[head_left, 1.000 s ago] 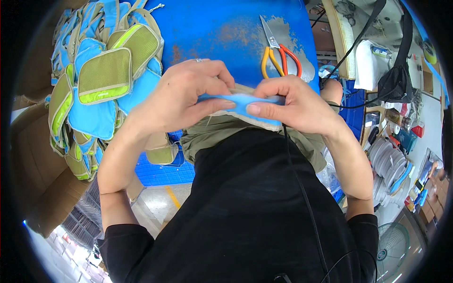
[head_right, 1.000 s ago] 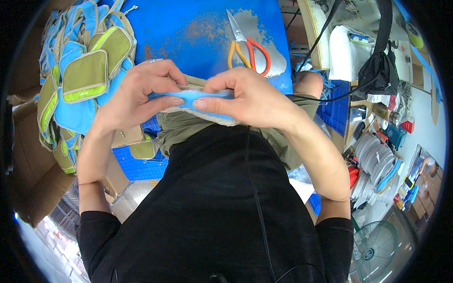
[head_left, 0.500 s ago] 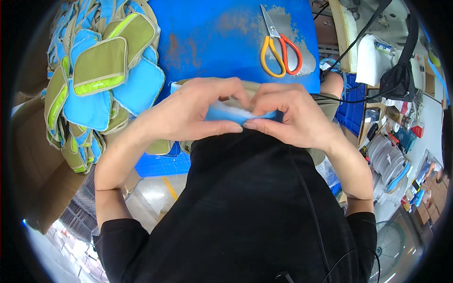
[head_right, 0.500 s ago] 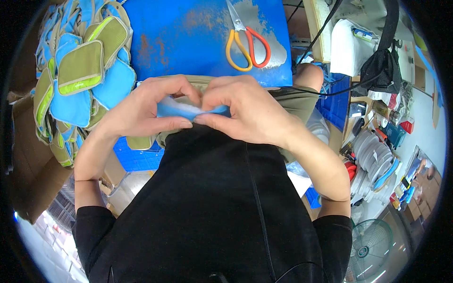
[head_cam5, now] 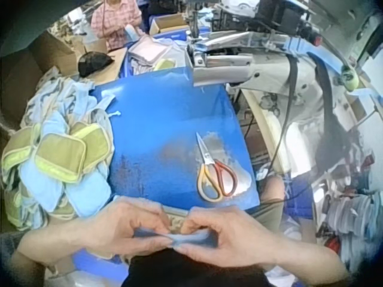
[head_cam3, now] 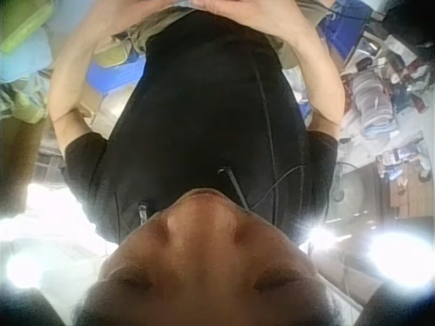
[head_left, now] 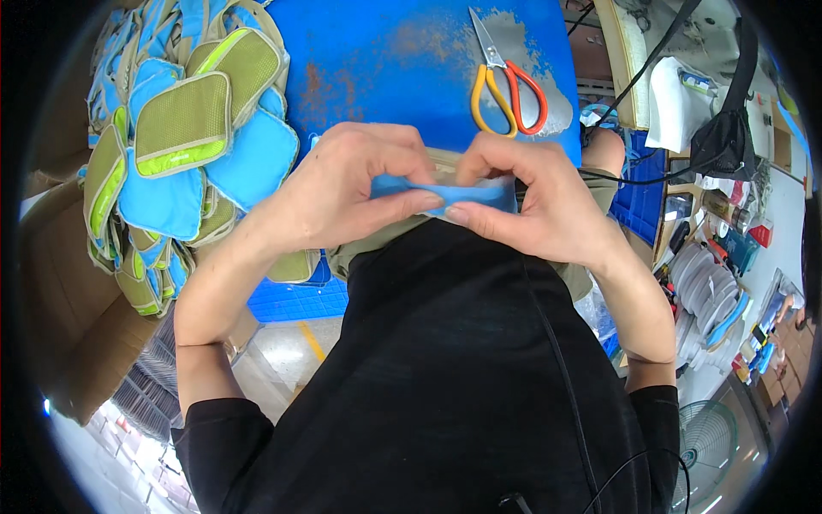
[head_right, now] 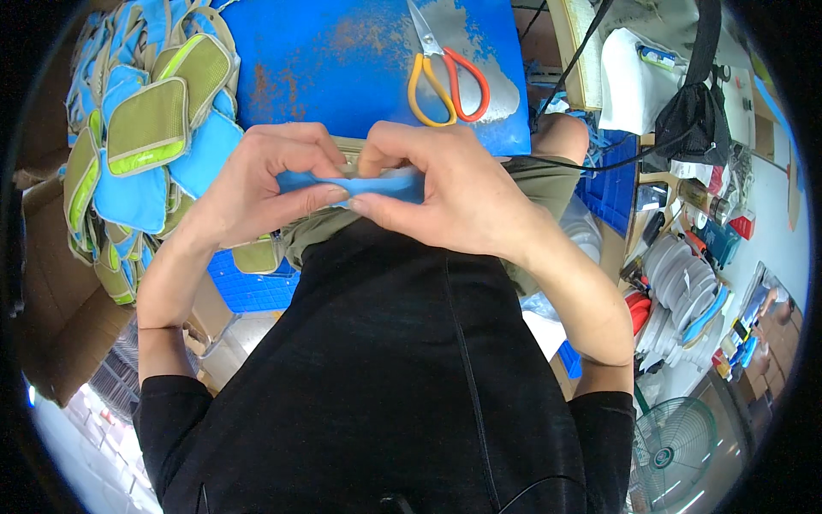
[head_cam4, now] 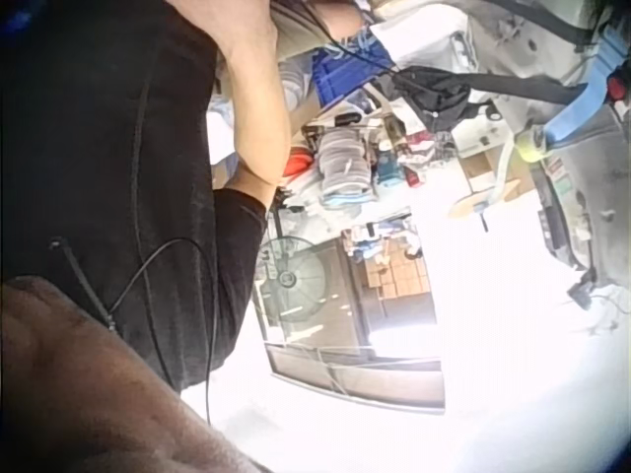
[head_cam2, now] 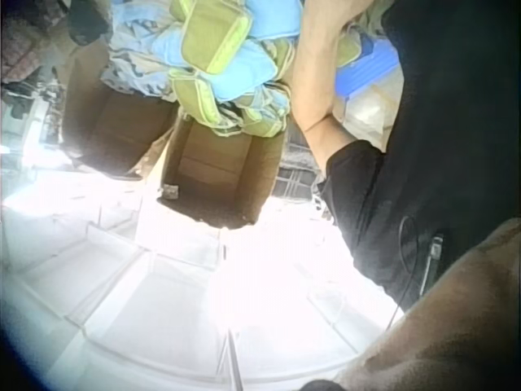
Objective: The person sews small fabric pouches using an industrial sewing machine. They pick up pouches from a pile, align the edges, and feed them through the machine to stitch the seams. The person uses scissors to trim excess threads and inspects the finished pouches before placing them back into the pile.
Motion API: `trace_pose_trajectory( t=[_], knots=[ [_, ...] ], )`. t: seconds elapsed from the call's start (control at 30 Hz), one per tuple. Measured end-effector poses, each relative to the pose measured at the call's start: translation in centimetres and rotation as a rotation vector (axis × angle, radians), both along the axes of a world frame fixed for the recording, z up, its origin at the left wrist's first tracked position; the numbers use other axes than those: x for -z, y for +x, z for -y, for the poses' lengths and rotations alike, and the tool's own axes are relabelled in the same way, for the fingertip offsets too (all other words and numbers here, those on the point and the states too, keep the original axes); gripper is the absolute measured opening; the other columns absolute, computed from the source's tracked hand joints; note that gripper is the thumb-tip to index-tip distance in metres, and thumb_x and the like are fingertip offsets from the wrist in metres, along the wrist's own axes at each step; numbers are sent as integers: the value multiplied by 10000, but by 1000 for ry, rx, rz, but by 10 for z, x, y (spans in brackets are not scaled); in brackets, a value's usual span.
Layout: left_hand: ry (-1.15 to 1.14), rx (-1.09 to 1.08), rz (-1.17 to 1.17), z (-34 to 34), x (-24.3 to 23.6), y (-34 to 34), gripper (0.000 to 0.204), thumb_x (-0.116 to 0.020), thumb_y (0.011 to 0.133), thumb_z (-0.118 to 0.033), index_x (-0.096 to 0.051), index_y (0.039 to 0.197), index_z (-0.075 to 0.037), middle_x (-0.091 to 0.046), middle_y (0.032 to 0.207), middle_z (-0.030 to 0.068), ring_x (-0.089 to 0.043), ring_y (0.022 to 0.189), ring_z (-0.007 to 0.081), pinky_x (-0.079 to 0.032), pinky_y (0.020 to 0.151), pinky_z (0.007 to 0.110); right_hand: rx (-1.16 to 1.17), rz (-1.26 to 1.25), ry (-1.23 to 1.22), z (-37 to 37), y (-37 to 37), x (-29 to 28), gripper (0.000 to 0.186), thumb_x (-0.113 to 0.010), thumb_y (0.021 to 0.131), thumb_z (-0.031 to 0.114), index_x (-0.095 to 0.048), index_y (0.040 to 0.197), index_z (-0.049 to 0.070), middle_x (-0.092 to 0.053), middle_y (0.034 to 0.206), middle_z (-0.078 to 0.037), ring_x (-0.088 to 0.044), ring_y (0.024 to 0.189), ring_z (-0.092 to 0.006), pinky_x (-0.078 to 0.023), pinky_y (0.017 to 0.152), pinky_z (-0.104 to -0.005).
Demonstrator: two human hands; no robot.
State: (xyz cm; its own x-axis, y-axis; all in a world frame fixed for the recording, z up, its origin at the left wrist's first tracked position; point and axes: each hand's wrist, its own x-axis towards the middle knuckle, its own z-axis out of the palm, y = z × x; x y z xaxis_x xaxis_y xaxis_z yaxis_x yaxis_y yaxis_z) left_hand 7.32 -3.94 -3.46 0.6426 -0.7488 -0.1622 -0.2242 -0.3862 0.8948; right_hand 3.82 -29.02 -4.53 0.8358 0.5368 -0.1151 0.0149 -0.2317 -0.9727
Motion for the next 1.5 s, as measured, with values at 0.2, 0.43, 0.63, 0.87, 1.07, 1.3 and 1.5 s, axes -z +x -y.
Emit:
trace_pose_trajectory(
  t=[0.2,0.43,0.63,0.87,1.07,1.3,1.5],
  knots=[
    [-65,-91,-34,1,-1,-3,114,-788,867,-75,-727,872,21,-698,898,88,-662,857,203,-505,766,325,24,-100,-83,1,-2,0,241,-778,855,178,-611,805,11,-624,723,-89,-572,637,-218,-399,571,-343],
    [-78,-269,-174,2,-5,-8,155,-794,841,-69,-673,782,9,-698,836,73,-643,822,128,-492,749,279,55,-3,-62,-4,-1,2,254,-757,874,172,-578,773,23,-587,683,-58,-544,633,-155,-384,565,-333],
    [-97,-283,-126,3,-14,-7,215,-803,824,-41,-609,735,-20,-695,829,59,-637,789,99,-490,721,252,138,-103,70,-12,-2,-3,165,-747,899,153,-659,877,15,-596,687,-32,-557,667,-111,-432,600,-299],
    [-132,-241,-122,0,-15,-5,205,-792,828,-4,-590,834,-39,-667,826,29,-632,811,69,-491,734,223,-11,-233,19,-6,3,-11,199,-749,934,190,-746,948,-8,-664,749,-43,-576,678,-103,-446,609,-290],
    [-137,-215,-117,-3,-21,-3,212,-785,830,16,-582,849,-44,-668,850,23,-633,829,69,-493,747,227,-11,-193,25,-8,4,-11,211,-751,933,197,-747,904,-12,-665,751,-56,-590,680,-109,-440,598,-296],
    [-139,-223,-121,-7,-27,0,242,-787,820,35,-572,885,-56,-676,893,26,-642,872,78,-496,780,234,12,-166,24,-11,6,-19,201,-748,932,186,-747,910,-14,-665,748,-60,-585,669,-104,-436,589,-295],
    [-167,-233,-123,-6,-33,9,254,-787,819,35,-563,891,-61,-666,894,22,-641,886,75,-496,791,236,0,-142,10,-9,15,-27,185,-743,939,174,-733,954,-11,-678,745,-33,-562,662,-71,-435,581,-271]
  ],
)
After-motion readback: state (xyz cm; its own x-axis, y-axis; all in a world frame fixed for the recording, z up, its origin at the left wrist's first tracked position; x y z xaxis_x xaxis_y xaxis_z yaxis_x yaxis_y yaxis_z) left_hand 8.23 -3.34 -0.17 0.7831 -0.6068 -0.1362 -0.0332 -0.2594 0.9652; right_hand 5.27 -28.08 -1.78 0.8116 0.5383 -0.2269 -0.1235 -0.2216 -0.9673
